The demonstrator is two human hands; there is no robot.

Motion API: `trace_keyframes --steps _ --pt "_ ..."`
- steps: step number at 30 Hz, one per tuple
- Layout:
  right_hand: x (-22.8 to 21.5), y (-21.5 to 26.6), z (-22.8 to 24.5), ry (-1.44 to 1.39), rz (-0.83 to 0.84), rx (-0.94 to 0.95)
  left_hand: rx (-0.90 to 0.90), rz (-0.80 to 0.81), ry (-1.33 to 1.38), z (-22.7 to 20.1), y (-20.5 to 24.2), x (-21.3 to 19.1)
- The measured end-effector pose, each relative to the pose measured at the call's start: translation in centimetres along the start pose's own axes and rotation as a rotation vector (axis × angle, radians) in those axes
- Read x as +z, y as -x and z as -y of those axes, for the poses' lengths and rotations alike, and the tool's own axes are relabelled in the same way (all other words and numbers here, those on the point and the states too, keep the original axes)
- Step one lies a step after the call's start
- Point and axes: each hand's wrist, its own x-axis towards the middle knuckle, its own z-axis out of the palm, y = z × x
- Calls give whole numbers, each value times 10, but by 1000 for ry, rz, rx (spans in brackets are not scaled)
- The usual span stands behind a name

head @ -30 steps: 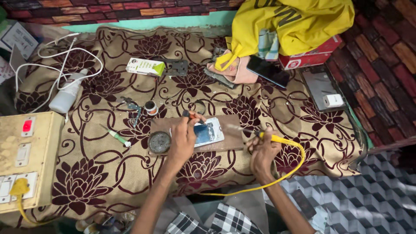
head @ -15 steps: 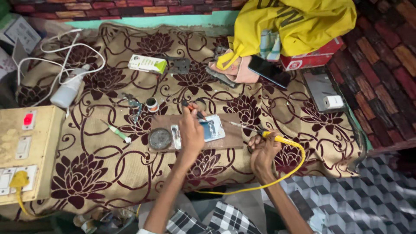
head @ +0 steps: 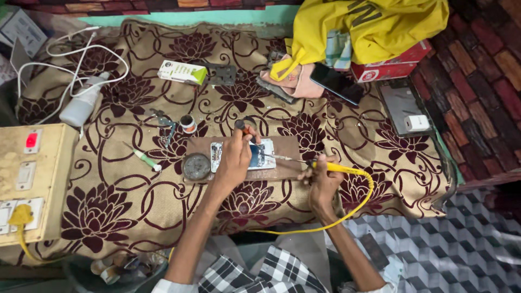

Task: The person uses a soldering iron and a small tool to work on a circuit board placed on a wooden block. They repeatedly apply the soldering iron to specific points on the board while manipulating components with the other hand.

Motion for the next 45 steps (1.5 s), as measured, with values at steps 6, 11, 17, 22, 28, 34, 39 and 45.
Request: trace_keyframes --steps 6,11,17,22,28,34,39,45 --pt "12 2 13 161 55 -82 147 1 29 1 8 3" --pt "15 2 9 137 22 -64 219 -14 101 -1 9 -3" --pt "1 1 3 63 37 -86 242 6 64 -6 12 0" --pt "-4 -4 -6 -60 51 -95 240 -2 84 -10 11 -2" --pt "2 -1 2 -48 56 -70 243 -33 81 -8 13 -3" --pt "7 -1 8 110 82 -90 246 -45 37 12 9 11" --pt "1 -3 0 -11 90 -94 179 -54 28 17 7 13" --pt "-5 -2 -5 2 15 -26 250 -114 29 -2 10 3"
